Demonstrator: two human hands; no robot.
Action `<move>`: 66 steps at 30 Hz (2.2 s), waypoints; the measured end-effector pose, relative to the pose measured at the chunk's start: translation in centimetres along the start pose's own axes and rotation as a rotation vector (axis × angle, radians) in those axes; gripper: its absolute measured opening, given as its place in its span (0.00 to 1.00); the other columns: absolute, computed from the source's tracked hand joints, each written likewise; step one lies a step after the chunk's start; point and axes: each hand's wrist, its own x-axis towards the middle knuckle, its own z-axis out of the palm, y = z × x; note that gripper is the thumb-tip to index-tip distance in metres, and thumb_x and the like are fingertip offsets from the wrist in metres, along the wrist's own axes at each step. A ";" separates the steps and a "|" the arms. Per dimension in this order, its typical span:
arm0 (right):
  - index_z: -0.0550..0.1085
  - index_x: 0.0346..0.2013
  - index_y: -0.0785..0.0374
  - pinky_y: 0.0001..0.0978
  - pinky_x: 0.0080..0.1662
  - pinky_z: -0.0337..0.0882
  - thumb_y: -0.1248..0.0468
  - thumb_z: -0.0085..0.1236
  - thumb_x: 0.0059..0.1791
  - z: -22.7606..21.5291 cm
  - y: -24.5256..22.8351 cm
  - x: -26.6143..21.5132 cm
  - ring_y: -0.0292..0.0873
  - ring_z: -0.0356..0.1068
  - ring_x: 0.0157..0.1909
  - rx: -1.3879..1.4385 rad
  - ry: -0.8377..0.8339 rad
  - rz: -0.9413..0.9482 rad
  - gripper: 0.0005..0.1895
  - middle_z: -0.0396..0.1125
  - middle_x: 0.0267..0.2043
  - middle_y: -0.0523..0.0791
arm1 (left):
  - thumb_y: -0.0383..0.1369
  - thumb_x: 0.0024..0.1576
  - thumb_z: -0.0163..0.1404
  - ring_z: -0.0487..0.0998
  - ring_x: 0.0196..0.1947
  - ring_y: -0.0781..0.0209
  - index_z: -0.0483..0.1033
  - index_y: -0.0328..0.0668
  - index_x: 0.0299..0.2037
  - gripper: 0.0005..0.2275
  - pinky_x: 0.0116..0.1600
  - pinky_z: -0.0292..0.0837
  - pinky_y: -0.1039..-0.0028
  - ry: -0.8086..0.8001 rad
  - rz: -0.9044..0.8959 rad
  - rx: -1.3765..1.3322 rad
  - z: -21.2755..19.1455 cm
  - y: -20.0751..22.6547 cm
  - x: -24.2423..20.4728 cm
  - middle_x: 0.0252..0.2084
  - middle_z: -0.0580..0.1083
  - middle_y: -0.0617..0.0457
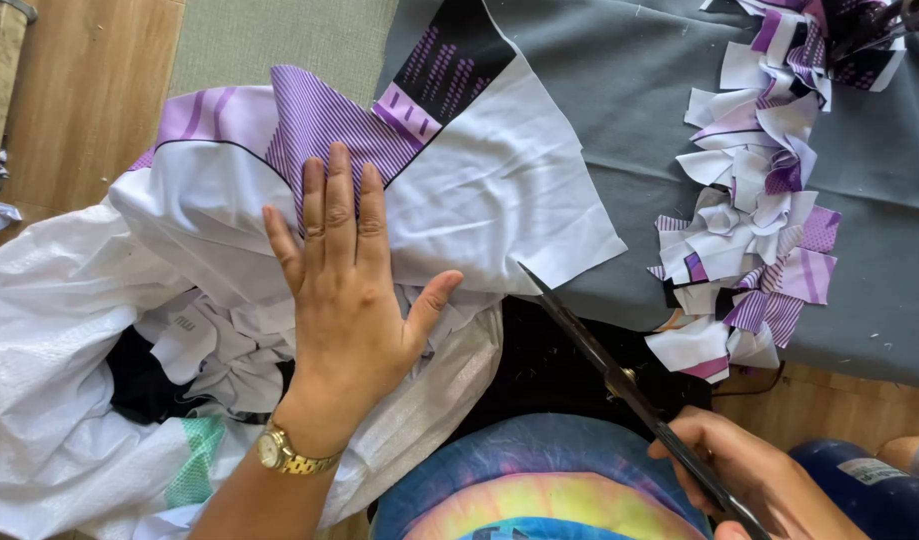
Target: The person cuts strips of white and purple patterned fabric from a garment using scissors. They then place the cut strips onto a larger piece of gray fabric laid out on a sewing machine table, arranging them in a line.
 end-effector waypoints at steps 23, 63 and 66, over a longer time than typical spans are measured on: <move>0.80 0.37 0.59 0.35 0.35 0.63 0.24 0.59 0.39 0.2 -2.5 3.4 0.39 0.61 0.28 -0.359 -0.132 -0.097 0.41 0.67 0.26 0.41 | 0.71 0.57 0.49 0.50 0.84 0.37 0.57 0.34 0.77 0.51 0.81 0.36 0.30 0.183 -0.031 -0.051 0.6 0.8 0.9 0.83 0.54 0.36; 0.68 0.30 0.54 0.34 0.36 0.61 0.39 0.67 0.52 7.2 -15.3 7.5 0.35 0.61 0.32 -0.633 0.020 -0.122 0.26 0.62 0.29 0.37 | 0.73 0.49 0.56 0.48 0.84 0.32 0.55 0.35 0.76 0.55 0.80 0.33 0.29 0.198 -0.068 -0.049 1.7 0.9 1.2 0.82 0.54 0.32; 0.67 0.28 0.55 0.35 0.34 0.58 0.42 0.69 0.54 7.1 -15.0 7.8 0.35 0.58 0.31 -0.603 0.018 -0.098 0.26 0.60 0.28 0.37 | 0.73 0.47 0.62 0.50 0.83 0.31 0.55 0.36 0.75 0.57 0.80 0.35 0.28 0.216 -0.066 -0.031 2.0 0.9 1.2 0.81 0.54 0.32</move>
